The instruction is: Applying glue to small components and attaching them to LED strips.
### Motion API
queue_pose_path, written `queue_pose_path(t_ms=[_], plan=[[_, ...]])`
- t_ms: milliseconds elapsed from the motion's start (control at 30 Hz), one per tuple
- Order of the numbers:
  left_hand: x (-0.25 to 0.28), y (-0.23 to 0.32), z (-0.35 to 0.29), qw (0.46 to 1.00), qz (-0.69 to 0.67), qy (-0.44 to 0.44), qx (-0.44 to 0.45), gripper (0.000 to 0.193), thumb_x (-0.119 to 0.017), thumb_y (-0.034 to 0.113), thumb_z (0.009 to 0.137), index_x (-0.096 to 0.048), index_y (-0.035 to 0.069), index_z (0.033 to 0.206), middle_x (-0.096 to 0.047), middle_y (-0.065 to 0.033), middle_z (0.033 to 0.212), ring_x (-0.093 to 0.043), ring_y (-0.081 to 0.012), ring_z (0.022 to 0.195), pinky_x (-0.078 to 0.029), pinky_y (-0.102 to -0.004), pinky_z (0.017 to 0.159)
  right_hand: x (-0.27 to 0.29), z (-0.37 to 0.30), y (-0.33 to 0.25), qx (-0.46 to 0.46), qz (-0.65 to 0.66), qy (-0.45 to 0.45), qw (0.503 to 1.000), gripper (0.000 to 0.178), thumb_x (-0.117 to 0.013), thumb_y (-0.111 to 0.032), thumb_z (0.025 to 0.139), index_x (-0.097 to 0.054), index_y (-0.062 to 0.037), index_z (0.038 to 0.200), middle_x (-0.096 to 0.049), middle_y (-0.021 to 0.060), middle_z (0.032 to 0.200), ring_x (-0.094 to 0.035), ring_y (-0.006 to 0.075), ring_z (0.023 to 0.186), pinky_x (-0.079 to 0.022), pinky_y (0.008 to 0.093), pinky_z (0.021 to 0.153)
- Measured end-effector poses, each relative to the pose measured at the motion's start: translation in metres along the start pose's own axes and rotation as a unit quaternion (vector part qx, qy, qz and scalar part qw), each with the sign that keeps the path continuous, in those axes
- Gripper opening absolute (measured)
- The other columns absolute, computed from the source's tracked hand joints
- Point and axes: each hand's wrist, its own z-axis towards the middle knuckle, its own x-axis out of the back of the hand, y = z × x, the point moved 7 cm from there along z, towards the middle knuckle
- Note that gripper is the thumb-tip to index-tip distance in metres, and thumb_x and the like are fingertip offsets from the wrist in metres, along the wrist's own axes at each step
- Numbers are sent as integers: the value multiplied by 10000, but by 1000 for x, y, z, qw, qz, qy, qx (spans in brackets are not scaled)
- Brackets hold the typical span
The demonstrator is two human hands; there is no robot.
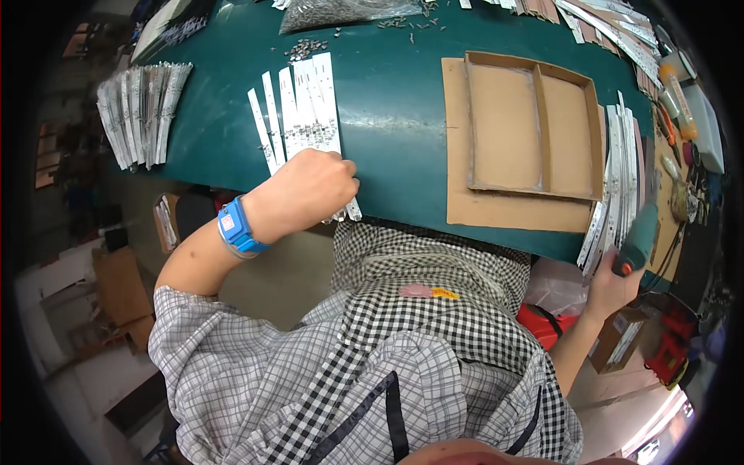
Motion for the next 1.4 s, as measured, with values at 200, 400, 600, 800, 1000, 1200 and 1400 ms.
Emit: queue_pose_path(t_ms=[200,400,600,800,1000,1200,1400], plan=[[12,-6,-9,994,-91,56,17,305,-656,67,823,-708,25,1120,-602,-93,792,-637,-236,726,-527,-363,633,23,-33,-42,-107,368,31,923,524,-673,189,782,-542,65,1274,-574,61,932,-573,141,853,-504,282,815],[24,-13,11,638,-719,215,172,325,-617,22,933,-608,-3,1258,-630,-27,923,-612,-119,852,-498,-265,769,-2,-53,-86,-146,478,-51,865,599,-675,172,794,-480,74,1352,-591,53,959,-599,129,850,-515,279,815],[-10,37,69,355,-919,150,82,207,-518,9,995,-558,-32,1194,-647,-151,1159,-663,-231,1055,-543,-315,925,-55,-62,-112,-161,474,-122,857,384,-692,92,849,-548,53,1203,-615,44,994,-606,100,879,-497,243,811],[21,70,94,470,-874,126,7,236,-464,105,1052,-549,-21,1232,-666,-209,1193,-703,-249,978,-588,-324,825,-55,-69,-106,-33,469,-125,874,519,-689,49,886,-444,45,1343,-584,63,953,-598,123,837,-516,261,737],[38,88,106,546,-816,184,-47,139,-527,80,1025,-570,-20,1112,-684,-184,1120,-690,-198,945,-567,-292,805,-39,-45,-122,-35,529,-163,832,656,-666,132,846,-374,29,1425,-566,106,1050,-619,184,854,-561,325,768],[46,84,108,585,-762,276,-31,156,-716,-38,879,-701,-44,1035,-698,-115,1012,-675,-155,889,-564,-279,812,-36,-33,-146,-35,563,-219,796,721,-672,171,809,-337,40,1435,-523,74,972,-661,232,917,-582,372,835],[41,89,110,550,-794,261,4,167,-751,-68,833,-719,-41,994,-711,-118,1005,-690,-178,919,-564,-290,820,-40,-34,-153,-2,579,-209,788,716,-674,178,803,-341,42,1422,-513,69,948,-679,248,928,-590,366,814]])
